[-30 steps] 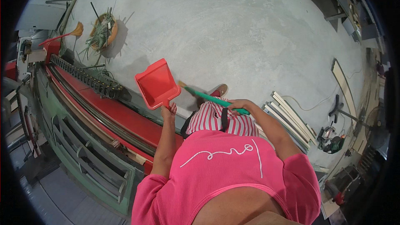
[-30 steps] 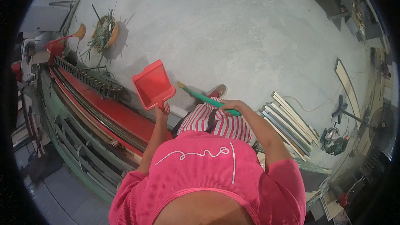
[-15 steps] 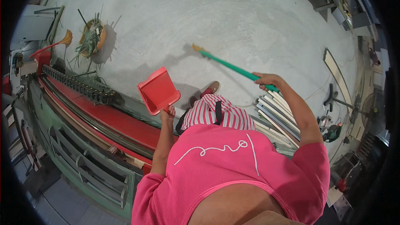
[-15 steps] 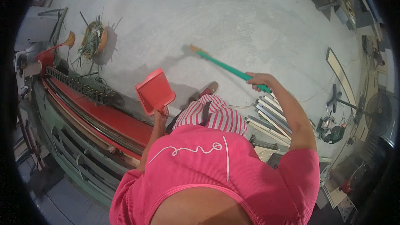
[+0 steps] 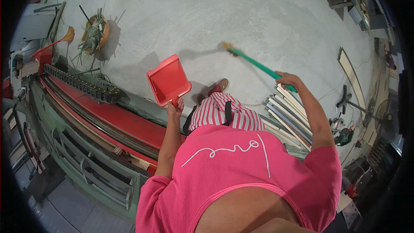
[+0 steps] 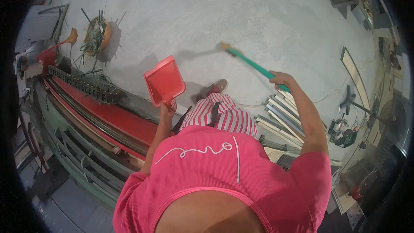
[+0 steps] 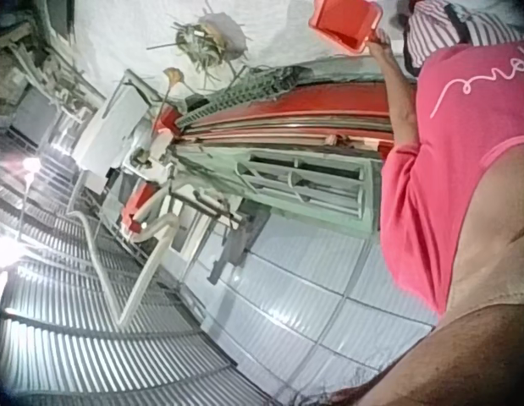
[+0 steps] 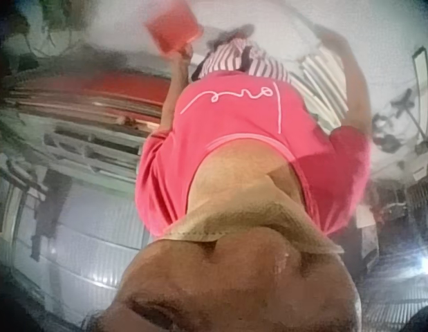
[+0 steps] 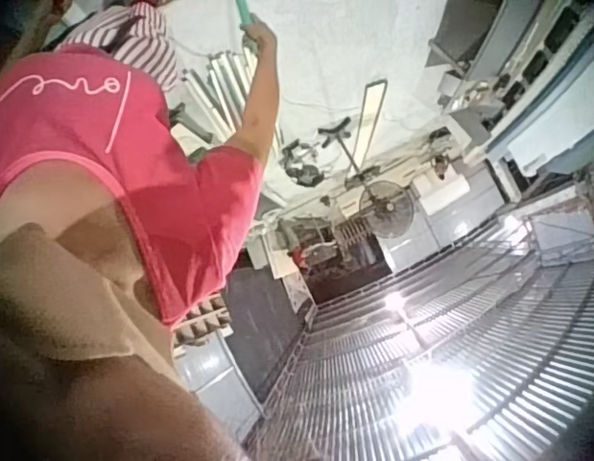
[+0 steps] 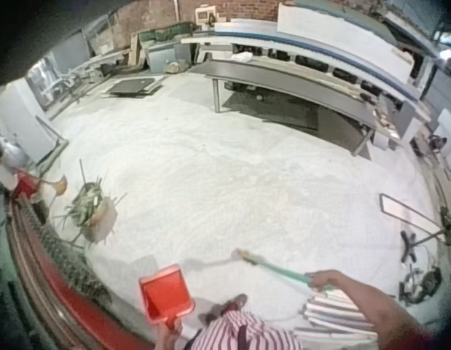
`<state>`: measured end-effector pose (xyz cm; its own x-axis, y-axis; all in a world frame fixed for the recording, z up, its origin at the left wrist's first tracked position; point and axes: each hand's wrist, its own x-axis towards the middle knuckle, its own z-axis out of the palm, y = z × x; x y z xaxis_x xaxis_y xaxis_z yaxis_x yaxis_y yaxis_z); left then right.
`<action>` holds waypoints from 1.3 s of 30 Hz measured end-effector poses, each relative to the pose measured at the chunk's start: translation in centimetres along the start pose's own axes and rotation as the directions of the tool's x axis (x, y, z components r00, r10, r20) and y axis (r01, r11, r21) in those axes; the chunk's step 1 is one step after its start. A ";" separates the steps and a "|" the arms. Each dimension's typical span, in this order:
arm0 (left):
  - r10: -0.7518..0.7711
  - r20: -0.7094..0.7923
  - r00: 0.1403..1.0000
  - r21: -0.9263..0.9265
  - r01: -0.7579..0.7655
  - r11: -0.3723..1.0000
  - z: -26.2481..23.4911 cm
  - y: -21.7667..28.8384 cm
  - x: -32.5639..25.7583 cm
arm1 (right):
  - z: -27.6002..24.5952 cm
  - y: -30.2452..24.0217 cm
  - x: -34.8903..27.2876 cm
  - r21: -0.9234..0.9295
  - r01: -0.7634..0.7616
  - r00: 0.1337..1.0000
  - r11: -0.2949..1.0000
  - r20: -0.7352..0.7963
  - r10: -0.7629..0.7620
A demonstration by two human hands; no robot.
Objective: The person sweeps the workshop floor using a broom and a dustpan, collects debris into the dustpan, and empties it into a basket.
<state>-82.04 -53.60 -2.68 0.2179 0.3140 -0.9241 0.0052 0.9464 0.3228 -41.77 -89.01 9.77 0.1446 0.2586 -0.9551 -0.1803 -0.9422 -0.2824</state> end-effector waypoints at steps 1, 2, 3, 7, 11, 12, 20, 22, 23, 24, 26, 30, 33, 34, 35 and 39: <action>-0.001 0.000 1.000 0.007 0.001 1.000 0.2 -0.2 -0.2 | -0.5 -0.2 0.0 -0.033 0.018 0.997 0.999 -0.069 -0.020; 0.008 -0.008 1.000 0.012 -0.007 1.000 0.4 -0.4 -0.4 | -0.8 -0.3 0.0 -0.026 0.018 0.997 1.000 -0.069 -0.019; 0.019 -0.019 1.000 0.019 -0.019 1.000 0.3 -0.4 -0.7 | -0.7 -2.0 -1.2 -0.036 0.018 0.998 0.999 -0.051 -0.020; 0.043 0.022 0.999 -0.002 -0.043 0.999 0.2 -0.4 -1.6 | 2.4 -3.4 -0.2 0.061 0.075 0.987 0.995 0.136 -0.083; 0.141 -0.043 0.989 -0.058 -0.144 0.988 0.1 -0.1 -2.3 | 10.3 -5.8 4.3 0.229 0.061 0.844 0.972 0.508 -0.172; 0.162 -0.058 0.985 -0.080 -0.166 0.983 -0.1 0.1 -2.5 | 12.6 -7.2 5.2 0.233 0.069 0.815 0.970 0.547 -0.189; 0.218 -0.133 0.967 -0.119 -0.234 0.965 -0.6 3.0 -5.2 | 22.4 -11.9 16.1 0.475 -0.061 0.786 0.878 0.565 -0.251; 0.244 -0.166 0.955 -0.079 -0.260 0.962 -0.9 3.3 -5.7 | 19.5 -12.1 17.1 0.558 -0.052 0.806 0.828 0.514 -0.295; 0.249 -0.181 0.951 -0.083 -0.267 0.960 -1.8 3.4 -5.9 | 17.2 -12.4 16.0 0.598 -0.088 0.779 0.797 0.540 -0.319; 0.240 -0.187 0.953 -0.074 -0.257 0.964 -1.8 3.3 -5.9 | 15.0 -11.5 15.5 0.620 -0.024 0.853 0.784 0.422 -0.308; 0.233 -0.179 0.956 -0.055 -0.247 0.968 -2.0 3.4 -5.5 | 10.2 -9.3 14.3 0.664 0.038 0.929 0.747 0.251 -0.270; 0.150 -0.151 0.977 -0.044 -0.159 0.986 -3.0 4.0 -4.0 | 4.5 -6.7 11.5 0.804 0.029 0.948 0.594 0.166 -0.272; 0.131 -0.109 0.985 0.005 -0.131 0.991 -1.6 5.5 -3.0 | 3.6 -6.6 9.0 0.877 0.033 0.981 0.480 0.063 -0.183; 0.128 -0.115 0.985 -0.004 -0.129 0.992 -0.8 6.1 -2.7 | 3.6 -6.7 8.3 0.845 0.045 0.977 0.532 0.073 -0.198; 0.126 -0.122 0.984 -0.014 -0.129 0.992 0.1 6.8 -2.3 | 3.7 -7.0 7.5 0.810 0.057 0.973 0.584 0.086 -0.213; 0.175 -0.056 0.983 0.025 -0.174 0.984 3.8 10.2 -0.9 | 7.1 -9.2 7.0 0.753 0.023 0.926 0.657 0.232 -0.298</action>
<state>-78.50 -44.54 2.16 0.1608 0.4785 -0.8632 -0.0081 0.8752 0.4837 -45.97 -77.05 5.08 -0.0380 0.5695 -0.8211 -0.8481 -0.4530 -0.2749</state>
